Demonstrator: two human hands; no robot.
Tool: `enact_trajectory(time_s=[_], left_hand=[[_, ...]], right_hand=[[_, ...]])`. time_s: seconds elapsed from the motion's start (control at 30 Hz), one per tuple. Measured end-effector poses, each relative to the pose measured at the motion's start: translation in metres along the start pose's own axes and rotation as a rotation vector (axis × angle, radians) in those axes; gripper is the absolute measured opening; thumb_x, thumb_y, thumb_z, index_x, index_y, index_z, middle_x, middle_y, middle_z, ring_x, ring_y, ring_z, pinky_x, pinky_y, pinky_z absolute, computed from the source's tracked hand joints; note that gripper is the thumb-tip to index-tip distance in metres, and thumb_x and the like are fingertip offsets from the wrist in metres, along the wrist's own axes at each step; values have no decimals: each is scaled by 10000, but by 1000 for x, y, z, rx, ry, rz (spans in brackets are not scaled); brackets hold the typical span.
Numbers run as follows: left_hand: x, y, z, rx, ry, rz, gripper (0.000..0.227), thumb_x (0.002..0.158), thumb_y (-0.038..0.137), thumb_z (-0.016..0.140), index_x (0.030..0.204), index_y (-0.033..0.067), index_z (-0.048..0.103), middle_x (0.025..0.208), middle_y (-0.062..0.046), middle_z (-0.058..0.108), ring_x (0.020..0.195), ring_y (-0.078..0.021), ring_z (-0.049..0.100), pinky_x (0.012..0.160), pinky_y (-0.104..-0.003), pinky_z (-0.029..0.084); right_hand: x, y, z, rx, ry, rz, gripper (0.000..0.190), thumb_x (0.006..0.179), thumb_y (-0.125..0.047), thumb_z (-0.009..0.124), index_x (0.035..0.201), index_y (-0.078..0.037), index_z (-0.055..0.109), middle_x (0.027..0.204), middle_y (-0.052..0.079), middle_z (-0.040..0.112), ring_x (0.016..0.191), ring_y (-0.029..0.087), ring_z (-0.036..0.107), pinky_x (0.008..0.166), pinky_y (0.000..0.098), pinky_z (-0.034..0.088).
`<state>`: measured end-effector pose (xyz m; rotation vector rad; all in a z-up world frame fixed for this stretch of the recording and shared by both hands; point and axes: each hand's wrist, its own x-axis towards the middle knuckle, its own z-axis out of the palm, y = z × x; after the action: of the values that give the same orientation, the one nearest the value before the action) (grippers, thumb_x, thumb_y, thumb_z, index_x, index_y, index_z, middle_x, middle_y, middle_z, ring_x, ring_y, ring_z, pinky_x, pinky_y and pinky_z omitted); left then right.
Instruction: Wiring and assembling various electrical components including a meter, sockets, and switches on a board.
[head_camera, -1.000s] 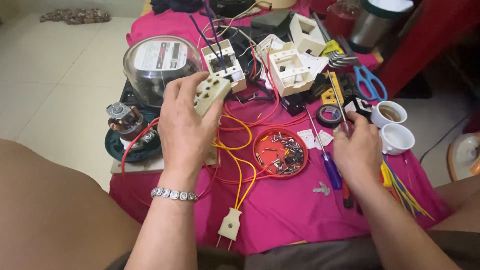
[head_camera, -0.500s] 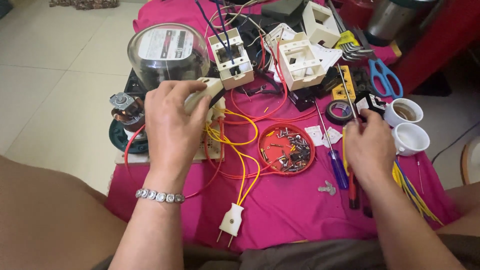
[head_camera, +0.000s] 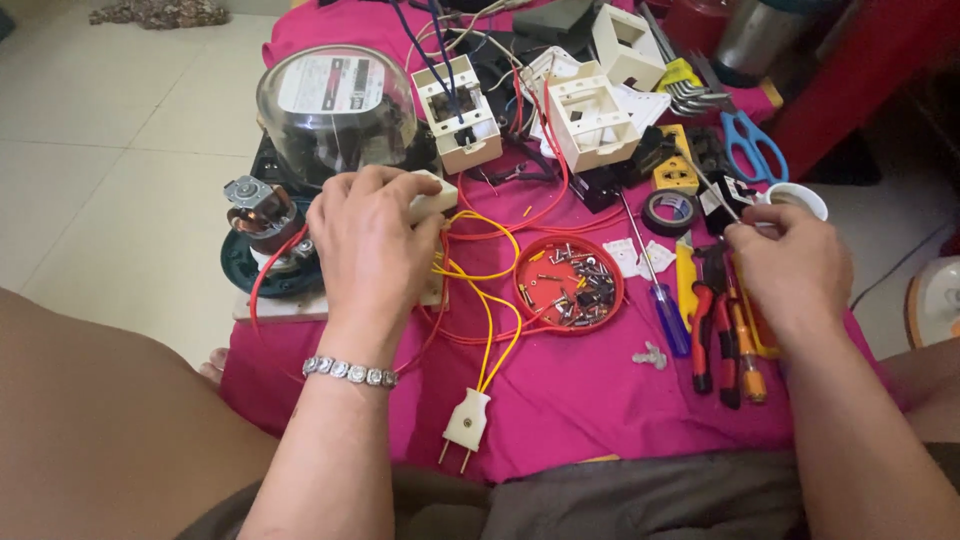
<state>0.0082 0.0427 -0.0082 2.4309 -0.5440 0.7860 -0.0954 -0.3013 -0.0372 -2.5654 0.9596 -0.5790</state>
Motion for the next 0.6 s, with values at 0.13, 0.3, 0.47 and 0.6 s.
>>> enact_trajectory(time_s=[0.13, 0.3, 0.47, 0.6], left_hand=[[0, 11, 0, 1, 32, 1, 181, 804, 167, 755, 976, 174, 812, 1072, -43, 703, 1075, -293, 577, 1121, -558, 297], [1, 28, -4, -99, 86, 103, 215, 779, 99, 755, 986, 146, 788, 1079, -54, 695, 1223, -307, 547, 1099, -481, 373], [-5, 47, 5, -239, 8, 143, 154, 809, 73, 753, 954, 124, 768, 1035, -25, 703, 1078, -230, 590, 954, -408, 478], [-13, 53, 16, -409, -201, 123, 192, 823, 90, 711, 1010, 76, 750, 1004, -58, 733, 893, -242, 699, 840, -377, 557]], right_hand=[[-18, -21, -2, 15, -82, 10, 338, 943, -188, 735, 1250, -46, 742, 971, 102, 759, 762, 234, 684, 706, 411, 515], [-17, -16, 17, -18, -54, -107, 392, 875, -218, 746, 1209, -13, 752, 987, 154, 759, 818, 333, 708, 723, 470, 540], [-18, -19, 20, -88, 4, -143, 427, 928, -318, 723, 1249, -37, 745, 1080, 238, 656, 951, 410, 634, 814, 521, 511], [-24, -38, 21, -66, 85, -263, 254, 966, -233, 672, 1117, -71, 796, 1043, 218, 668, 935, 398, 603, 820, 519, 511]])
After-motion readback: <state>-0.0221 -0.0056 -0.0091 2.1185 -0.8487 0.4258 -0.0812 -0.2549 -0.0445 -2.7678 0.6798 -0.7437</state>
